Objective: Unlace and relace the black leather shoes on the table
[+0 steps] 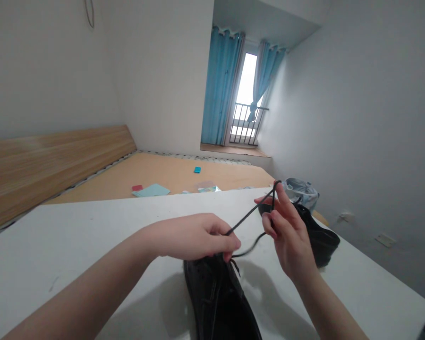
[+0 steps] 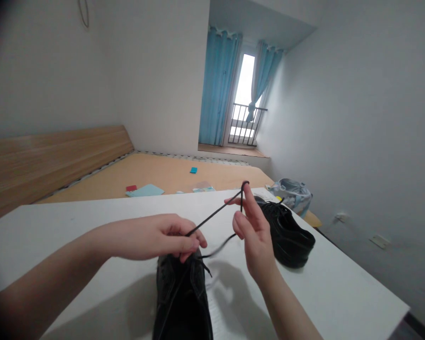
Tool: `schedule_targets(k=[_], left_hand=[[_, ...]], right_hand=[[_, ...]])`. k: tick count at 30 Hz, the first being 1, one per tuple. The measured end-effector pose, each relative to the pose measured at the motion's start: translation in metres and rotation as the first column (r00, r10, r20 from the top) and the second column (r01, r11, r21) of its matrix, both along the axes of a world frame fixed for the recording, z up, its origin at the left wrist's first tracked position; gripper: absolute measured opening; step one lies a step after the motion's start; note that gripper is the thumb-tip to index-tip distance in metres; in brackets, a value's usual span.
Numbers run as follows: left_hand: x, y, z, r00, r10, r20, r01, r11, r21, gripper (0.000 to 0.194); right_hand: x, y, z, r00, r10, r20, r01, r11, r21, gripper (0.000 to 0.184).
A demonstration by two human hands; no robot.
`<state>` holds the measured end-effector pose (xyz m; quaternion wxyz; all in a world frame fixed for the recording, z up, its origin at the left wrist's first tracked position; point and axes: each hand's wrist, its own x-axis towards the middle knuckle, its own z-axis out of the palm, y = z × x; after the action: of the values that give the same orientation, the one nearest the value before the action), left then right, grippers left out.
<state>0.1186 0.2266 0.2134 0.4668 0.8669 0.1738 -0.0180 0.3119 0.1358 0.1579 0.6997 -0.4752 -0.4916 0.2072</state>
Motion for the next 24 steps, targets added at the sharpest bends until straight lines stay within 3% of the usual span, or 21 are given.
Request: schedule_targets(k=[3, 5, 7, 9, 10, 11, 14, 16, 17, 19, 22, 24], left_hand=[[-0.006, 0.003, 0.009, 0.99, 0.141, 0.006, -0.141, 0.99, 0.02, 0.041], [-0.012, 0.004, 0.014, 0.966, 0.244, 0.085, -0.256, 0.946, 0.196, 0.042], [-0.017, 0.005, 0.019, 0.937, 0.311, 0.16, -0.349, 0.846, 0.403, 0.041], [-0.022, 0.004, 0.019, 0.936, 0.333, 0.114, -0.338, 0.761, 0.554, 0.037], [-0.024, 0.003, 0.019, 0.943, 0.329, 0.041, -0.287, 0.746, 0.601, 0.034], [-0.025, 0.001, 0.017, 0.947, 0.317, -0.053, -0.216, 0.752, 0.622, 0.031], [-0.026, -0.004, 0.011, 0.908, 0.243, -0.341, -0.019, 0.838, 0.546, 0.021], [-0.025, -0.006, 0.007, 0.893, 0.201, -0.404, 0.05, 0.845, 0.532, 0.019], [-0.024, -0.007, 0.007, 0.897, 0.198, -0.396, 0.063, 0.828, 0.558, 0.019], [-0.022, -0.006, 0.007, 0.916, 0.231, -0.328, 0.042, 0.758, 0.651, 0.022], [-0.019, -0.001, 0.008, 0.927, 0.33, -0.176, -0.1, 0.671, 0.735, 0.032], [-0.016, 0.001, 0.01, 0.922, 0.382, -0.057, -0.204, 0.609, 0.766, 0.038]], right_hand=[[0.003, 0.002, -0.009, 0.898, -0.17, 0.407, 0.188, 0.982, -0.004, 0.061], [0.004, 0.003, -0.013, 0.812, -0.065, 0.58, 0.171, 0.977, -0.13, 0.06], [0.002, 0.004, -0.014, 0.761, 0.173, 0.625, 0.065, 0.938, -0.34, 0.058], [0.0, 0.005, -0.015, 0.721, 0.379, 0.58, -0.043, 0.86, -0.509, 0.056], [0.0, 0.005, -0.016, 0.717, 0.439, 0.541, -0.085, 0.826, -0.557, 0.055], [0.0, 0.005, -0.016, 0.722, 0.484, 0.494, -0.125, 0.794, -0.595, 0.055], [0.001, 0.003, -0.017, 0.72, 0.619, 0.314, -0.282, 0.674, -0.683, 0.062], [0.002, 0.003, -0.016, 0.688, 0.707, 0.165, -0.409, 0.565, -0.716, 0.066], [0.001, 0.003, -0.016, 0.693, 0.714, 0.103, -0.454, 0.542, -0.707, 0.066], [0.0, 0.005, -0.015, 0.752, 0.658, 0.02, -0.497, 0.587, -0.639, 0.061], [0.002, 0.01, -0.015, 0.889, 0.452, -0.076, -0.437, 0.785, -0.44, 0.048], [0.006, 0.016, -0.016, 0.94, 0.265, -0.213, -0.318, 0.908, -0.275, 0.039]])
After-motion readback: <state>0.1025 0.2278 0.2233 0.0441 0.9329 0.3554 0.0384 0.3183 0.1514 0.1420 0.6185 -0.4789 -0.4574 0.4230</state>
